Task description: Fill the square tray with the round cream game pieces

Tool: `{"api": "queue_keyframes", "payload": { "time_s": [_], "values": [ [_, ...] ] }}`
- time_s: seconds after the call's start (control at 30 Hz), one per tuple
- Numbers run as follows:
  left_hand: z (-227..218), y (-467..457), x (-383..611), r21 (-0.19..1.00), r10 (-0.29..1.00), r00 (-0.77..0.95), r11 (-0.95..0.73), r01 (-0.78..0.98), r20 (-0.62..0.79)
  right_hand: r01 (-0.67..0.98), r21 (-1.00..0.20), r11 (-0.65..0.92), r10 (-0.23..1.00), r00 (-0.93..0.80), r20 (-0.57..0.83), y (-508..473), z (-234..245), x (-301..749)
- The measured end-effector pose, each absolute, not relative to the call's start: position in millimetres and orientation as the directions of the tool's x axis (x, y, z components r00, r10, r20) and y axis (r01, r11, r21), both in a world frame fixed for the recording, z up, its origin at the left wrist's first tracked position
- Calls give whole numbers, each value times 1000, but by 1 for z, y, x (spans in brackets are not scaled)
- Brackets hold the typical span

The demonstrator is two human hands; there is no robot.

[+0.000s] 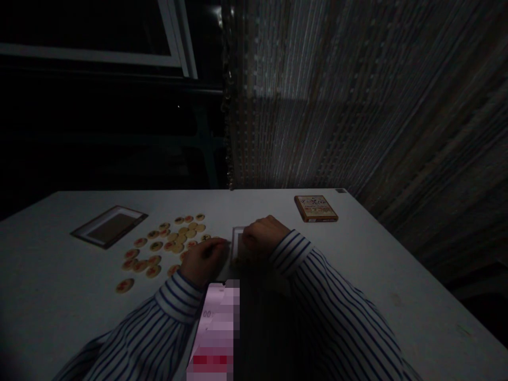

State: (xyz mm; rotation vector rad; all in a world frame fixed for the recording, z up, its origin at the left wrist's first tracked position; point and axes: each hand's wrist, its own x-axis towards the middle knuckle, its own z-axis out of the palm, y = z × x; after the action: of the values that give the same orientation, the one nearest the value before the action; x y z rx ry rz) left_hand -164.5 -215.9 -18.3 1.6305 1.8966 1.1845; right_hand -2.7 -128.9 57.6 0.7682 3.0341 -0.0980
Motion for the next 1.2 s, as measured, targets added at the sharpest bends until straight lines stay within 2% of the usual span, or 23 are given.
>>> {"api": "queue_keyframes", "payload": {
  "time_s": [0.13,0.3,0.4,0.77,1.03,1.2],
  "values": [
    [-17,-217,-165,791,919,-315,5,612,238,491,-38,870,492,-870,20,-131,60,-3],
    [-12,-220,-166,806,885,-368,-16,592,287,594,-28,804,582,-774,249,-136,68,-3],
    [-6,-222,-167,828,860,-420,-3,561,288,611,-60,790,594,-737,322,-137,72,-3],
    [12,-229,-191,937,823,-508,-81,339,254,592,-135,795,598,-725,342,-143,81,1],
    [42,-231,-233,915,764,-578,-38,402,285,573,-152,805,583,-719,379,-142,77,0],
    [38,-230,-257,892,739,-596,-15,451,314,567,-168,807,582,-710,396,-143,71,-3]
  ]
}}
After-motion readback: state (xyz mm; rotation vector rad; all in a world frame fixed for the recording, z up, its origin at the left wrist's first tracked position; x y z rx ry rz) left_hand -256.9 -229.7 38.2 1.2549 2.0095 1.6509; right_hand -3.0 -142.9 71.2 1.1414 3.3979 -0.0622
